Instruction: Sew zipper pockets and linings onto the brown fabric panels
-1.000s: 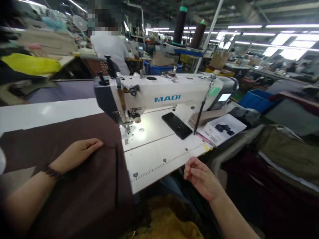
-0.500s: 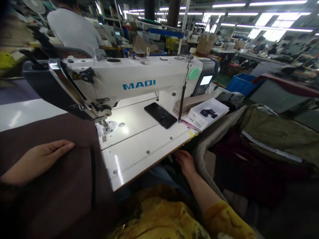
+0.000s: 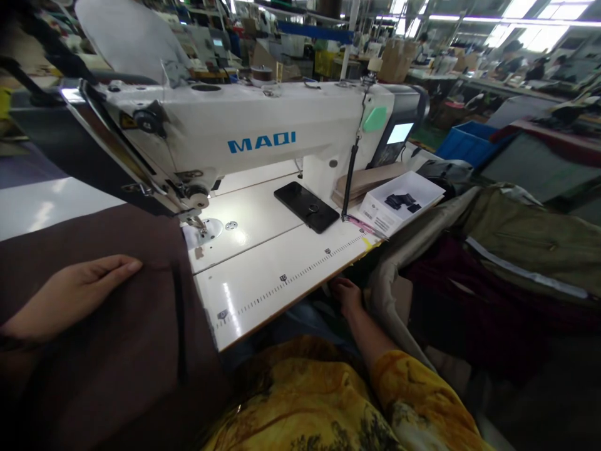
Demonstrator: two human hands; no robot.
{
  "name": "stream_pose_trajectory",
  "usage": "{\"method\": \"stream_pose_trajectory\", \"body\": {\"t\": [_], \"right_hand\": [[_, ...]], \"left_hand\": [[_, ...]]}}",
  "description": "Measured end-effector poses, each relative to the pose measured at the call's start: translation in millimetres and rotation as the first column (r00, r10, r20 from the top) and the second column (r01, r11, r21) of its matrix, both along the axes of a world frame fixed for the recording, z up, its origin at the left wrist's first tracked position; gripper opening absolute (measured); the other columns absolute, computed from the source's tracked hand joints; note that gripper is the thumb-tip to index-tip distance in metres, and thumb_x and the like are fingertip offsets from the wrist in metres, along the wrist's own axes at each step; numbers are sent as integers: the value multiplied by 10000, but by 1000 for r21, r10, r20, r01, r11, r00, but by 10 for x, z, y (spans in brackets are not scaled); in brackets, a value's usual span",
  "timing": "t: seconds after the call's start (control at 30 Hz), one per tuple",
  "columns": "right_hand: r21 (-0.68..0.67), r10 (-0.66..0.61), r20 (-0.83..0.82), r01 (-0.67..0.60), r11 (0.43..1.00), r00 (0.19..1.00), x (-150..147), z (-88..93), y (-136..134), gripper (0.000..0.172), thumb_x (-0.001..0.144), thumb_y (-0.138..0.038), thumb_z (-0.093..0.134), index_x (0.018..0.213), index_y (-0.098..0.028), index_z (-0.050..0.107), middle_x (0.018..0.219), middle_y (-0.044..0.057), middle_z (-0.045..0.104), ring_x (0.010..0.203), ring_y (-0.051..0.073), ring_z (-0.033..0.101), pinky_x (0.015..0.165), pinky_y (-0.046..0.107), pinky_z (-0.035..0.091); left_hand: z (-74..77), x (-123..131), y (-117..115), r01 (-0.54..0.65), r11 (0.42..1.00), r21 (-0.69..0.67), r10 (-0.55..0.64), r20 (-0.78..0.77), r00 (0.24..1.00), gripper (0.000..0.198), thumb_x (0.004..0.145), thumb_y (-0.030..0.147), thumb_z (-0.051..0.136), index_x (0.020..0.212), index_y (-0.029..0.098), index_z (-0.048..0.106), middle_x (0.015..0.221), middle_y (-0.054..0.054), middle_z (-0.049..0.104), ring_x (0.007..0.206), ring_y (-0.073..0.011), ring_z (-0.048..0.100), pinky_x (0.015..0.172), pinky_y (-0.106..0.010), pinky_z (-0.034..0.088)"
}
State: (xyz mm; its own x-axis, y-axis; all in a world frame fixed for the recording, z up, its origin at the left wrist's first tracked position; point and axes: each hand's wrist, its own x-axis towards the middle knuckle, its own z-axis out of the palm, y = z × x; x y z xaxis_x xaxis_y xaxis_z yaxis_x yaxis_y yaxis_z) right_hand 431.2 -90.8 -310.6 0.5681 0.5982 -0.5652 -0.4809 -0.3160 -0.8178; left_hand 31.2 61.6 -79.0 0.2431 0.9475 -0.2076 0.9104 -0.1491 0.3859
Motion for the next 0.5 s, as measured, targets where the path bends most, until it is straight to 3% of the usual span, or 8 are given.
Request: {"method": "stream_pose_trajectory", "body": {"t": [0.5], "right_hand": [[-18,78,-22,-79,997,997,15,20,-7,245,851,-298,504,1041,-144,520,1020,61,543,847,162,552,709,347,486]], "left_hand": [[0,17,-2,-34,999,27,34,8,999,457,653,573,345,829,229,588,778,80,640,827,-180,564,750,-206,384]]}}
